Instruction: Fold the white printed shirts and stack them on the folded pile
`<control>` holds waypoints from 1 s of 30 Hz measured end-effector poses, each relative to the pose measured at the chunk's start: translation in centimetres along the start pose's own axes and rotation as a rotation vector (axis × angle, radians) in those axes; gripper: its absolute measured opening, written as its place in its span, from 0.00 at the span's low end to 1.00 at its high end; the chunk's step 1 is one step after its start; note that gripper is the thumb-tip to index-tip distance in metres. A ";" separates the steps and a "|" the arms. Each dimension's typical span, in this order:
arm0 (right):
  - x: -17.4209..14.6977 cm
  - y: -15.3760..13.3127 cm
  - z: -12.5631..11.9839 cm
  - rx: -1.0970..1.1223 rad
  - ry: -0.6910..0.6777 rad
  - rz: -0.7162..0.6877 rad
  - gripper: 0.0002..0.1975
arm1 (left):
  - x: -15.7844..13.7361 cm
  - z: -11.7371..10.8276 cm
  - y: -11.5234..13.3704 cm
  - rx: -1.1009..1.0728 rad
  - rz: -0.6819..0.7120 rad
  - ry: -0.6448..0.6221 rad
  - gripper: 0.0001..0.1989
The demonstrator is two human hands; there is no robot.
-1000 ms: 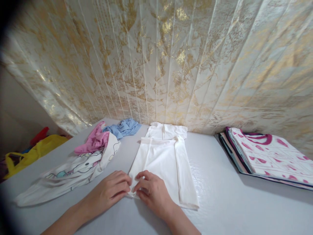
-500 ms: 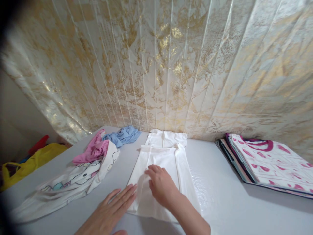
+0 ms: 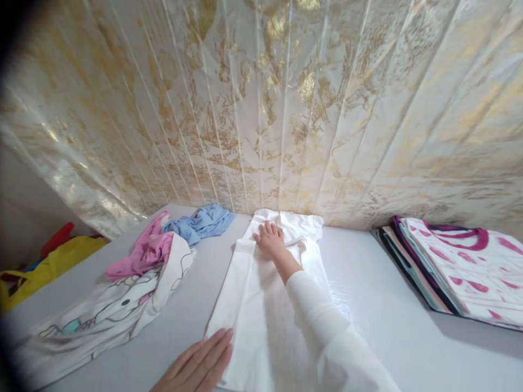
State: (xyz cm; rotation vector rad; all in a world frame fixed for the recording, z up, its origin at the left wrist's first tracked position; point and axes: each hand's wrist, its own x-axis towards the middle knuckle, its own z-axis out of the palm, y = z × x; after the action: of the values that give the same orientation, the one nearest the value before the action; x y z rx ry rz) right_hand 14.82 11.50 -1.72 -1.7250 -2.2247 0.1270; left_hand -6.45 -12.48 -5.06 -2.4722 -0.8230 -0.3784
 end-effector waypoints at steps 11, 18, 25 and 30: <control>-3.3 -2.6 -1.8 -0.006 -0.124 -0.072 0.31 | -0.1 0.2 0.4 -0.016 -0.048 -0.005 0.29; -7.1 -4.5 1.1 -0.034 -0.155 -0.126 0.37 | -0.5 -0.2 1.3 -0.015 -0.090 -0.050 0.31; -4.0 -3.5 -0.9 -0.008 -0.161 -0.118 0.33 | -1.0 -0.2 0.9 0.037 -0.042 -0.004 0.29; -6.1 -2.2 -3.2 -0.002 -0.142 -0.176 0.28 | 0.2 0.6 0.9 0.010 -0.073 0.069 0.30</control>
State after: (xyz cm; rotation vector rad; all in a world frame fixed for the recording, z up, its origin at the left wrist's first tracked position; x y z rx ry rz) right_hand 15.05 4.72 0.65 -1.5569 -2.4676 0.2120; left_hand -5.74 -12.69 -5.78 -2.4109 -0.8858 -0.4815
